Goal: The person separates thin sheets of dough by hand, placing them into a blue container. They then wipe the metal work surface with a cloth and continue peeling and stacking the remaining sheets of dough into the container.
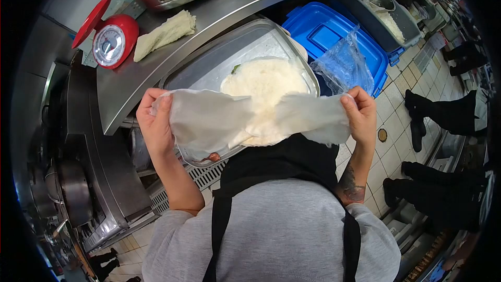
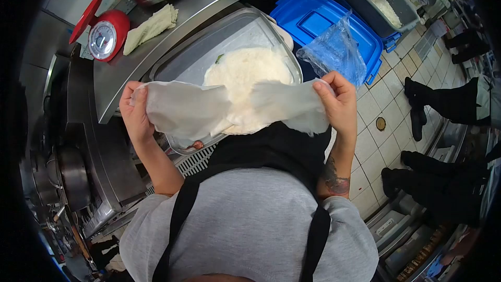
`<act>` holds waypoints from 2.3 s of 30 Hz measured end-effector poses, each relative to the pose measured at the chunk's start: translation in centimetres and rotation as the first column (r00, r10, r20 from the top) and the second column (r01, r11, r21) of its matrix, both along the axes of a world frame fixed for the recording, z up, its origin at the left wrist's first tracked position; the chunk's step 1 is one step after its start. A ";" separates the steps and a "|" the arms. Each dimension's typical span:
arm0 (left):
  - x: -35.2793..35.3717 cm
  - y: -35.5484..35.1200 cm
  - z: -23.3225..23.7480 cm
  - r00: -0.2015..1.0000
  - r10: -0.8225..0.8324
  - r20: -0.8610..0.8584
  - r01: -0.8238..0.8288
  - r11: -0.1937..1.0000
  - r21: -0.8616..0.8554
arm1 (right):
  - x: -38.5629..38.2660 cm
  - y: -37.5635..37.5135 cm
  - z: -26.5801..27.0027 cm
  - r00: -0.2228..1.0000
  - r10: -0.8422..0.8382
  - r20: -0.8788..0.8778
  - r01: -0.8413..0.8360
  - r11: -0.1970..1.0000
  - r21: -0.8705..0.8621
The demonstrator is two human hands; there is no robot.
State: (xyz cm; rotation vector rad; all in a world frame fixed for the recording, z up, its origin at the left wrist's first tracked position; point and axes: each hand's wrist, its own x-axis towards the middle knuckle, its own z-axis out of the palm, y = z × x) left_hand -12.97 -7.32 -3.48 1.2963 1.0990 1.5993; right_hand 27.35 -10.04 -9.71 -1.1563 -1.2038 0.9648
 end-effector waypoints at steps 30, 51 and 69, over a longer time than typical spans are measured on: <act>5.0 -1.0 -13.8 0.940 -0.216 -0.265 0.116 0.930 -0.348 | -5.3 -1.2 8.8 0.806 0.082 0.586 -0.077 0.996 -0.033; 3.0 -0.5 -14.7 0.986 -0.129 0.110 0.169 0.694 -0.700 | -9.6 8.4 -6.4 0.753 0.161 0.638 -0.112 0.987 -0.117; 5.4 -1.1 -14.8 0.996 0.084 0.017 -0.058 0.805 -0.591 | -8.3 9.2 -4.7 0.499 0.304 0.812 0.026 0.931 -0.365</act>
